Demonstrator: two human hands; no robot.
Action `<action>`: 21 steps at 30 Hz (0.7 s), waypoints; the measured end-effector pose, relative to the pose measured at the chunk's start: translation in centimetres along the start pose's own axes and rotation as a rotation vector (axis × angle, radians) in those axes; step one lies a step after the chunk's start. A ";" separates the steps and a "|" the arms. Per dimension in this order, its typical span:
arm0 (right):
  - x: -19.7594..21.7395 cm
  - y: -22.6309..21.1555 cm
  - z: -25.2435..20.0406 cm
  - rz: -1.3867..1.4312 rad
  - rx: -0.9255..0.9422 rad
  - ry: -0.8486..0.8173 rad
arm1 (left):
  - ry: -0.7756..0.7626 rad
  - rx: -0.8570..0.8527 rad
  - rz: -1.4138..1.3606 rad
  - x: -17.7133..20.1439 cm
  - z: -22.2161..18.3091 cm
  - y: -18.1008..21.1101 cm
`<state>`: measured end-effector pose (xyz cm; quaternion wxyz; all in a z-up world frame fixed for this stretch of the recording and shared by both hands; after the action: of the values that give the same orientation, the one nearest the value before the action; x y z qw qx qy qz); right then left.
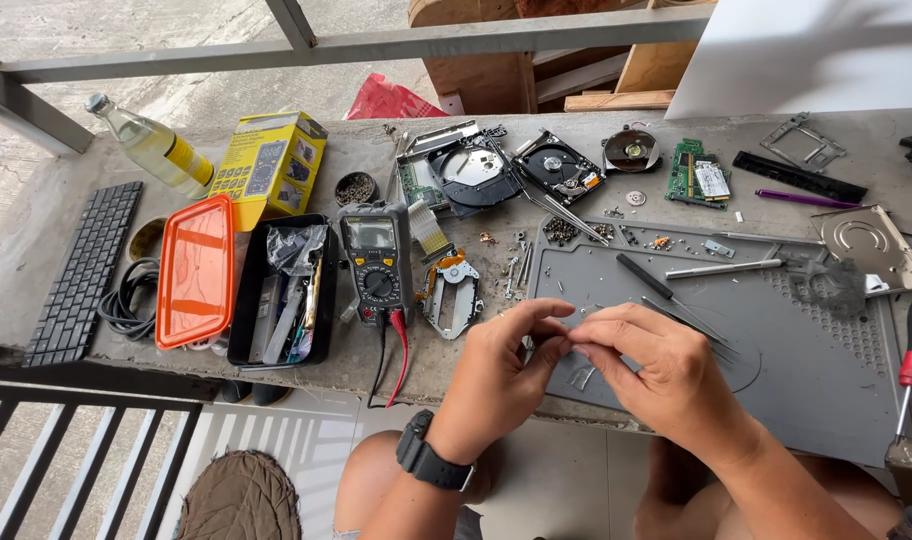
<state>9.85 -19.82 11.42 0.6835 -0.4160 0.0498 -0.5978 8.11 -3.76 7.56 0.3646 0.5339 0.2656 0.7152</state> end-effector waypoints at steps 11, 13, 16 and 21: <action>-0.3 6.6 -2.5 -0.151 -0.332 -0.209 | 0.115 0.028 0.621 4.8 -0.3 -5.9; -0.6 7.5 -3.0 -0.220 -0.377 -0.245 | 0.083 -0.035 0.644 4.4 -0.5 -5.8; -1.0 8.5 -3.5 -0.287 -0.397 -0.284 | 0.058 -0.133 0.665 2.8 -1.0 -5.6; 0.4 6.9 -2.2 -0.243 -0.289 -0.198 | 0.065 -0.142 0.679 2.2 -1.3 -5.6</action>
<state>14.04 -21.73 5.82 0.5410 -0.5695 0.0172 -0.6186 7.82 1.36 4.14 0.1335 0.5421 0.0335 0.8290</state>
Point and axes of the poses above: each hand's wrist, its own z-axis towards the middle knuckle, its own x-axis out of the back of the hand, y = z × x, the point moved 10 cm from there along z, towards the middle knuckle, and after that the axes turned 14 degrees about z, right-handed, at the moved point
